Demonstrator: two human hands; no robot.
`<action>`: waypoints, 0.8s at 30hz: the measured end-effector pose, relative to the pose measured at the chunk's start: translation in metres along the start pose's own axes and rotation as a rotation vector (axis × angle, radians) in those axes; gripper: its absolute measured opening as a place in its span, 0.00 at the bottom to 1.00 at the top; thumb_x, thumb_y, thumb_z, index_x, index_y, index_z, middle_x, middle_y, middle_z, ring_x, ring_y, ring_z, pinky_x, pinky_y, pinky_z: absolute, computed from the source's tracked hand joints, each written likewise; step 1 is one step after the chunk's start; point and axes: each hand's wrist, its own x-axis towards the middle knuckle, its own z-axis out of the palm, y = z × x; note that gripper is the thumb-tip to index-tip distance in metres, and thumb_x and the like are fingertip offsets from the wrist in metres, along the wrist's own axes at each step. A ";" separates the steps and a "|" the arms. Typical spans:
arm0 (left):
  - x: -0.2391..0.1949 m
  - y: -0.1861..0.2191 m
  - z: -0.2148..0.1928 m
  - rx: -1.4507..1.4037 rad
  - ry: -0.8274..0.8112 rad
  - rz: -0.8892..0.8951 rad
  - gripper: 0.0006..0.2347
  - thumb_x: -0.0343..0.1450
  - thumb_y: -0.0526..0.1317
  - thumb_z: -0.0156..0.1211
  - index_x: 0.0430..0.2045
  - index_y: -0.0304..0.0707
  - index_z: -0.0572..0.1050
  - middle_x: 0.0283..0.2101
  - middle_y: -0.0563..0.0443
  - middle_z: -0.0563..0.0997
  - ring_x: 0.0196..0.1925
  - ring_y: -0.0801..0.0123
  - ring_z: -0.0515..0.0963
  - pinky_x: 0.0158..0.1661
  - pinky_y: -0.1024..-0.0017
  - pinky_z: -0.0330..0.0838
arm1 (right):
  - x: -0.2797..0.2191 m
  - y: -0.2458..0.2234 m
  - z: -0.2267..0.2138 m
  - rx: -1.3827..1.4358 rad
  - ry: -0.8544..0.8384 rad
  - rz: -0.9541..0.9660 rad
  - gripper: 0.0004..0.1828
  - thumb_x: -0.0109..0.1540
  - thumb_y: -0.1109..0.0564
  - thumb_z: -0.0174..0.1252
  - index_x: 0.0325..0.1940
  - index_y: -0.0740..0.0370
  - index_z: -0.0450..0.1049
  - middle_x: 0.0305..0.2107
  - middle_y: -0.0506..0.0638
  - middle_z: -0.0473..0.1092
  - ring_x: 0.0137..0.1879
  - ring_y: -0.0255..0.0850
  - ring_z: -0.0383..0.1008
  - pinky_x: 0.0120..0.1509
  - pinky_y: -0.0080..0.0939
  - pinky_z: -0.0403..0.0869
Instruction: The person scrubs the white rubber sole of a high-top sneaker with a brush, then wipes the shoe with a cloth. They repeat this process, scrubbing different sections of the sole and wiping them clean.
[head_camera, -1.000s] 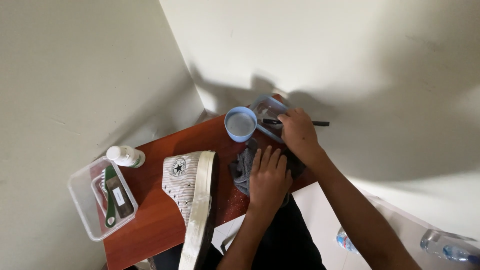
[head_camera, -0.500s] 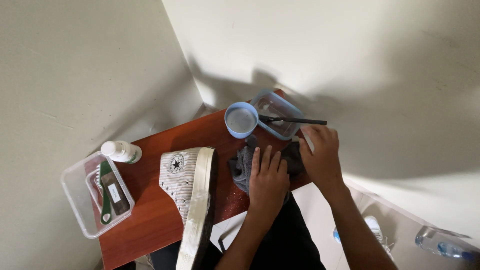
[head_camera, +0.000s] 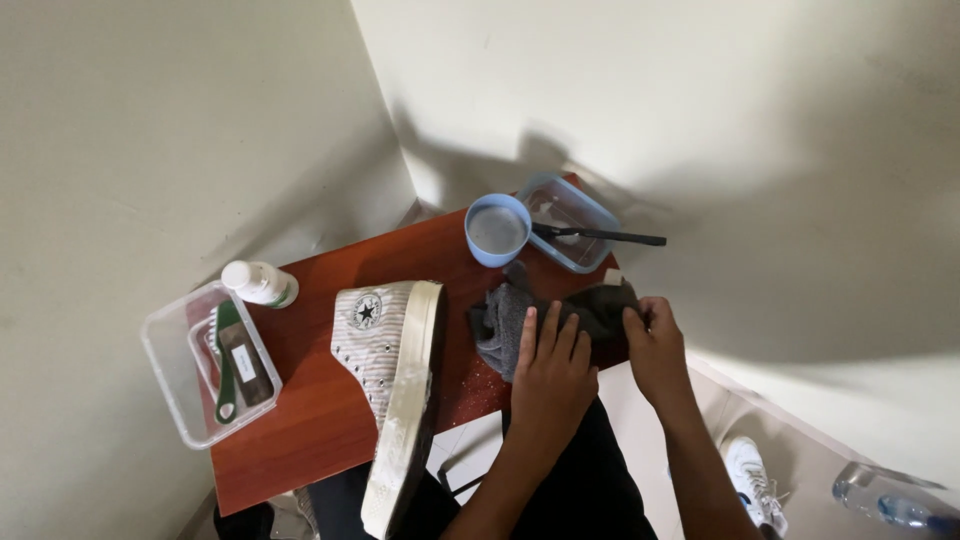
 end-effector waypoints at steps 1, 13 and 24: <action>-0.002 0.001 -0.007 0.010 0.003 -0.013 0.10 0.62 0.32 0.61 0.35 0.32 0.81 0.50 0.40 0.83 0.64 0.48 0.76 0.72 0.48 0.55 | -0.008 0.002 -0.001 -0.006 -0.014 -0.008 0.11 0.68 0.50 0.48 0.46 0.58 0.67 0.36 0.48 0.68 0.41 0.39 0.66 0.47 0.42 0.65; -0.068 -0.025 -0.185 -0.352 0.176 -0.129 0.11 0.72 0.35 0.62 0.45 0.28 0.75 0.56 0.37 0.80 0.62 0.44 0.78 0.64 0.44 0.68 | -0.099 -0.022 0.015 0.212 -0.263 -0.541 0.14 0.67 0.48 0.53 0.47 0.61 0.68 0.35 0.48 0.69 0.40 0.35 0.69 0.48 0.37 0.69; -0.199 -0.080 -0.153 -0.116 0.094 -0.647 0.38 0.68 0.64 0.59 0.60 0.28 0.62 0.65 0.34 0.66 0.70 0.44 0.65 0.66 0.48 0.60 | -0.167 -0.077 0.118 -0.299 -0.920 -1.653 0.18 0.64 0.52 0.64 0.52 0.64 0.70 0.58 0.60 0.68 0.68 0.57 0.65 0.69 0.62 0.61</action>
